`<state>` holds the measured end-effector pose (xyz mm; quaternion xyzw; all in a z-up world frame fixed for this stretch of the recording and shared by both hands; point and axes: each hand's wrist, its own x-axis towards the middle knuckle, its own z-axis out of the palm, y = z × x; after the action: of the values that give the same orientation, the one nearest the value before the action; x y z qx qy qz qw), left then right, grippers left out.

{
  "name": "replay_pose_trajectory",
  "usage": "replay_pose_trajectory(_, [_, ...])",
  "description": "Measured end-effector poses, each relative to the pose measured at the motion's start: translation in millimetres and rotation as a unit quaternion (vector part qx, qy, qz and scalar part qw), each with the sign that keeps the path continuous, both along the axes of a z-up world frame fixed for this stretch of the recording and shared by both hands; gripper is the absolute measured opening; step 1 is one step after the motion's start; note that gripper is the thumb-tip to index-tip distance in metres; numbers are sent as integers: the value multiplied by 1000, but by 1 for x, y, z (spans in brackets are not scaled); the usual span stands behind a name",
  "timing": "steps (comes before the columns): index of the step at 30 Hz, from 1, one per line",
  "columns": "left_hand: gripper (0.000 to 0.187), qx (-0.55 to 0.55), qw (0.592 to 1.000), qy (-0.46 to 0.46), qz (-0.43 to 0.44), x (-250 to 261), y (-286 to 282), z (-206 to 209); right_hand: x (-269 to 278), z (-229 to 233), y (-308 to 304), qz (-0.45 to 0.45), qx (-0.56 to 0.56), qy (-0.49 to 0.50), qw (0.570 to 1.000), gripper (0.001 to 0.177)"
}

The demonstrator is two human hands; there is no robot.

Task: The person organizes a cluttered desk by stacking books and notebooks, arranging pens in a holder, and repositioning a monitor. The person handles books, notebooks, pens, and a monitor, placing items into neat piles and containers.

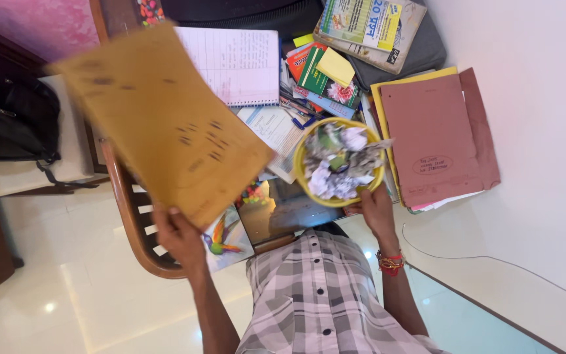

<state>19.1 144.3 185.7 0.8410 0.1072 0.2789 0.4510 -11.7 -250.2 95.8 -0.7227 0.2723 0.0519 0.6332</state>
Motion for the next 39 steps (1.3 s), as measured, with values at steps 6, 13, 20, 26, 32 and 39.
replay_pose_trajectory(6, [36, -340, 935, -19, 98, -1, -2, 41, -10, -18, 43, 146, 86, 56, 984, 50])
replay_pose_trajectory(13, [37, -371, 923, -28, 100, -17, -4, 42, 16, -33, 105, 304, 59, 105, 945, 50])
replay_pose_trajectory(20, [43, -345, 938, -38, 26, -30, -8, 20, 26, -21, 105, 297, 31, 116, 947, 49])
replay_pose_trajectory(26, [36, -311, 924, 216, -56, -28, -43, -9, 22, 4, 16, 130, 207, -50, 968, 67])
replay_pose_trajectory(32, [40, -203, 878, 244, -358, 1, -112, -6, -6, 24, -32, -16, 125, -215, 968, 53])
replay_pose_trajectory(39, [30, -208, 902, 145, -350, 39, -182, -33, -31, 6, -46, -156, -46, -331, 929, 23])
